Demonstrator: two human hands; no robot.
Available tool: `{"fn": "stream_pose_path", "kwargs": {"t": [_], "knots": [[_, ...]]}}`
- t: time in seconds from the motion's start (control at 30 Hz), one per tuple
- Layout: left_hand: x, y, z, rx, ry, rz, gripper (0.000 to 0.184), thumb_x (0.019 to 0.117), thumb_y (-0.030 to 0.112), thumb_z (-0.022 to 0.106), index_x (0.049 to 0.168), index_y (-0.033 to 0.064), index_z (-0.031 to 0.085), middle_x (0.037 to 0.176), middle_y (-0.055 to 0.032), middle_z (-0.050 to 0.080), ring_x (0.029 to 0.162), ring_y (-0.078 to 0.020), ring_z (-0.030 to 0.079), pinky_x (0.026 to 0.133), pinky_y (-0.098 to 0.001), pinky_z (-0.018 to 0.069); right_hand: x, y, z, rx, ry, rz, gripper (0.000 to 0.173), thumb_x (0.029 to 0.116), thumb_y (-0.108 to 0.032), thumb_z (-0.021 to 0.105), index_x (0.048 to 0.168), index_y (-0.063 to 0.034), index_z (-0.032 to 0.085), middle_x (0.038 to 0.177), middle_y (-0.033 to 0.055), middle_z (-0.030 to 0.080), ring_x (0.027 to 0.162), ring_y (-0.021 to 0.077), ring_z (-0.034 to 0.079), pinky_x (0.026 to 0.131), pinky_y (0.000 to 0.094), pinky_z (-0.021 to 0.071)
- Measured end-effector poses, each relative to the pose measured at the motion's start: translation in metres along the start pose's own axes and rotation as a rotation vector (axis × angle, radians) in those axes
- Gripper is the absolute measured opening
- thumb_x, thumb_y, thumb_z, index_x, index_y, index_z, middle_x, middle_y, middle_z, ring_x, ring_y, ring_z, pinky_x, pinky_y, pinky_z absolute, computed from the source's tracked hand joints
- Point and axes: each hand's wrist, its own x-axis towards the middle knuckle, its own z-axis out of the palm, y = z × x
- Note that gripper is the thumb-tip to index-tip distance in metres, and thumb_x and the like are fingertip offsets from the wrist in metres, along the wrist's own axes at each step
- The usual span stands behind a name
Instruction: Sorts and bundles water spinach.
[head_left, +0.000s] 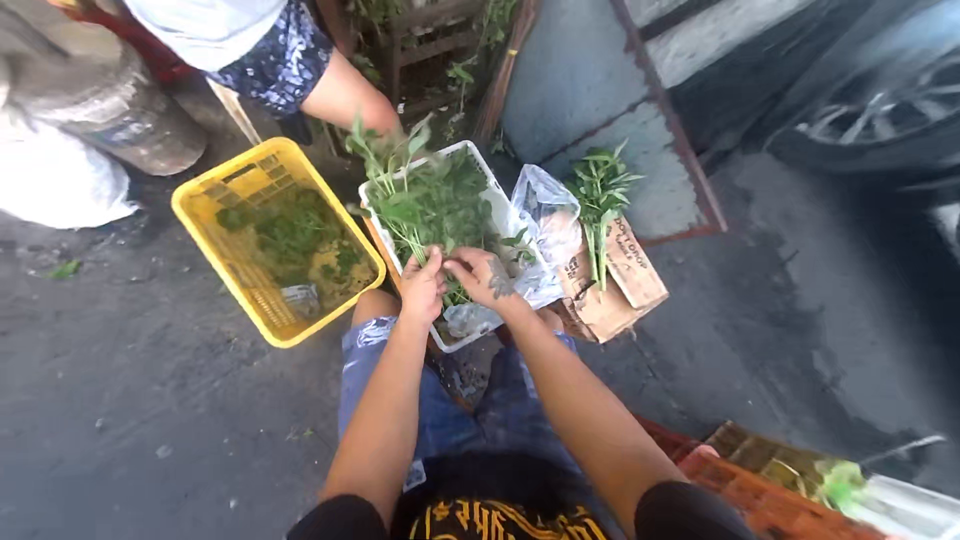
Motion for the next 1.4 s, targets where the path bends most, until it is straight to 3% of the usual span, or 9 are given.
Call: {"fn": "stream_pose_path", "kwargs": {"t": [0.23, 0.37, 0.5, 0.67, 0.8, 0.93, 1.13, 1.23, 1.4], "knots": [[-0.027, 0.015, -0.031, -0.054, 0.071, 0.110, 0.011, 0.1039, 0.018, 0.061, 0.113, 0.0122, 0.063, 0.082, -0.0024, 0.058, 0.046, -0.0062, 0.038, 0.041, -0.0201, 0.0349, -0.060, 0.030, -0.021, 0.226, -0.229, 0.102, 0.035, 0.1085, -0.028, 0.046, 0.114, -0.0044, 0.072, 0.089, 0.0055, 0.069, 0.073, 0.0097, 0.061, 0.072, 0.0309, 0.0542], [-0.046, 0.001, -0.019, -0.043, 0.070, 0.101, 0.038, 0.1103, 0.045, 0.040, 0.123, 0.0156, 0.061, 0.076, 0.0025, 0.052, 0.049, -0.0076, 0.039, 0.045, -0.0219, 0.0383, -0.080, 0.014, -0.022, 0.424, -0.103, 0.102, 0.034, 0.1088, -0.023, 0.041, 0.117, -0.0033, 0.068, 0.084, 0.0014, 0.062, 0.062, 0.0063, 0.049, 0.058, 0.0268, 0.0446], [-0.061, -0.037, 0.003, -0.050, -0.062, 0.138, 0.040, 0.1135, 0.035, 0.030, 0.128, 0.0072, 0.055, 0.087, -0.0034, 0.058, 0.067, -0.0140, 0.056, 0.064, -0.0318, 0.0535, -0.087, -0.020, 0.000, 0.330, 0.116, 0.046, 0.034, 0.1048, -0.019, 0.047, 0.131, 0.0015, 0.053, 0.092, 0.0095, 0.069, 0.081, 0.0172, 0.069, 0.076, 0.0381, 0.0601], [-0.078, -0.027, 0.024, 0.010, 0.019, 0.160, 0.026, 0.1130, 0.017, 0.034, 0.116, 0.0016, 0.054, 0.094, -0.0085, 0.065, 0.084, -0.0172, 0.065, 0.077, -0.0340, 0.0570, -0.100, -0.031, 0.017, 0.035, 0.265, 0.005, 0.032, 0.1015, -0.031, 0.055, 0.119, -0.0072, 0.070, 0.114, 0.0132, 0.070, 0.106, 0.0256, 0.069, 0.093, 0.0451, 0.0581], [-0.077, -0.013, 0.020, -0.070, 0.073, 0.156, 0.021, 0.1138, 0.019, 0.032, 0.116, 0.0050, 0.047, 0.086, -0.0092, 0.063, 0.076, -0.0224, 0.067, 0.075, -0.0400, 0.0602, -0.111, -0.032, 0.027, 0.984, 0.434, 0.481, 0.041, 0.1085, -0.035, 0.045, 0.128, 0.0005, 0.055, 0.102, 0.0108, 0.064, 0.085, 0.0192, 0.063, 0.074, 0.0374, 0.0546], [-0.109, -0.069, 0.013, 0.232, -0.050, 0.139, 0.026, 0.1124, 0.016, 0.035, 0.121, -0.0011, 0.052, 0.087, -0.0089, 0.062, 0.077, -0.0189, 0.065, 0.076, -0.0371, 0.0583, -0.110, -0.040, 0.038, 1.602, 0.588, 0.777, 0.074, 0.1054, -0.066, 0.029, 0.100, -0.0011, 0.064, 0.069, 0.0068, 0.063, 0.058, 0.0175, 0.059, 0.059, 0.0362, 0.0541], [-0.097, -0.018, -0.018, 0.075, 0.065, 0.055, 0.041, 0.1140, 0.035, 0.020, 0.104, 0.0109, 0.052, 0.061, 0.0042, 0.046, 0.047, -0.0086, 0.044, 0.046, -0.0247, 0.0433, -0.105, 0.002, 0.028, 1.458, 0.663, 0.791, 0.050, 0.1107, -0.049, 0.031, 0.094, -0.0108, 0.059, 0.064, -0.0022, 0.053, 0.052, 0.0117, 0.050, 0.052, 0.0304, 0.0487], [-0.070, 0.011, -0.046, -0.056, 0.054, 0.086, 0.066, 0.1090, 0.056, 0.008, 0.110, 0.0162, 0.061, 0.063, 0.0046, 0.049, 0.050, -0.0097, 0.047, 0.051, -0.0264, 0.0457, -0.092, 0.036, 0.017, 1.436, 0.728, 0.892, 0.028, 0.1074, -0.037, 0.049, 0.095, -0.0135, 0.058, 0.063, -0.0032, 0.050, 0.049, 0.0110, 0.048, 0.050, 0.0303, 0.0491], [-0.037, 0.009, -0.069, -0.296, -0.064, 0.087, 0.044, 0.1114, 0.043, 0.023, 0.107, 0.0232, 0.061, 0.077, 0.0043, 0.055, 0.065, -0.0120, 0.056, 0.064, -0.0302, 0.0518, -0.054, 0.075, 0.023, 1.352, 0.452, 1.067, 0.021, 0.1043, -0.036, 0.055, 0.100, -0.0166, 0.060, 0.071, -0.0029, 0.053, 0.055, 0.0111, 0.050, 0.055, 0.0305, 0.0503]]}}
